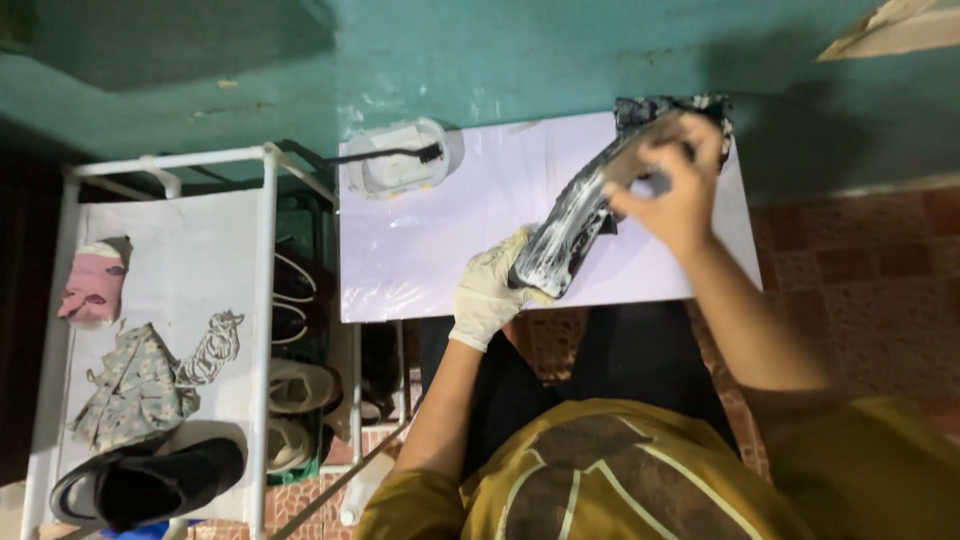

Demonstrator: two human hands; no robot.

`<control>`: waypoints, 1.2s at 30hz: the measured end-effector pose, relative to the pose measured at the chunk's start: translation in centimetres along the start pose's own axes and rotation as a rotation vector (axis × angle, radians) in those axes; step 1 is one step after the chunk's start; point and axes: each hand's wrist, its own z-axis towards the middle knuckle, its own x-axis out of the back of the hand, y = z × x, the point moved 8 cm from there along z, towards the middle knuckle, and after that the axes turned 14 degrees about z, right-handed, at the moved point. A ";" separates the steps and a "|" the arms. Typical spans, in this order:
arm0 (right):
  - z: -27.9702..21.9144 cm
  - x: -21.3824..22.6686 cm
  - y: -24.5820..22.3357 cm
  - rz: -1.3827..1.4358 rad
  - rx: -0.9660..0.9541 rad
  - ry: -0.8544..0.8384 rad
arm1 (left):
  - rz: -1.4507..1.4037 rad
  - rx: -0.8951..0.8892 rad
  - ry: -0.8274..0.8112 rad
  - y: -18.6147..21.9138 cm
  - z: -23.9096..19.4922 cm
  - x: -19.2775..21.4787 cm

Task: The person cleans a black shoe by applying a white substance from a container using a brush. They then scrub the shoe with the brush and wipe it with a cloth. The person handles the shoe, brush, and cloth while working at a table.

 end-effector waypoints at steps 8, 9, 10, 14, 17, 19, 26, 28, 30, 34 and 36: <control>2.4 -0.3 -0.9 0.053 -0.001 -0.094 | -0.226 -0.092 0.080 0.8 -0.1 0.9; 2.2 -0.2 0.3 0.052 0.003 -0.086 | -0.222 -0.099 0.082 0.8 -0.2 0.9; 1.9 0.4 2.4 0.057 -0.099 -0.007 | -0.218 -0.085 0.077 0.6 -0.2 0.8; 0.6 0.1 1.9 0.046 -0.140 0.043 | -0.243 -0.070 0.090 0.8 -0.2 1.3; 0.0 -0.4 -1.8 0.122 0.038 -0.110 | -0.237 -0.055 0.075 0.5 -0.3 0.9; 0.8 0.0 1.5 0.101 -0.046 -0.046 | -0.277 -0.068 0.072 1.0 -0.2 1.3; 1.3 -0.4 2.6 0.127 -0.190 0.015 | -0.228 -0.089 0.118 1.1 -0.2 1.7; 2.0 -0.3 2.1 0.140 -0.091 -0.014 | -0.241 -0.060 0.092 0.3 0.0 1.1; 1.6 0.2 2.2 0.138 -0.003 -0.034 | -0.262 -0.045 0.051 0.3 -0.5 0.5; 1.9 0.6 5.1 0.093 -0.243 0.035 | -0.331 -0.049 0.050 0.5 -0.1 1.0; 2.6 0.2 4.2 0.075 -0.256 0.004 | -0.300 -0.022 0.060 0.3 0.3 1.0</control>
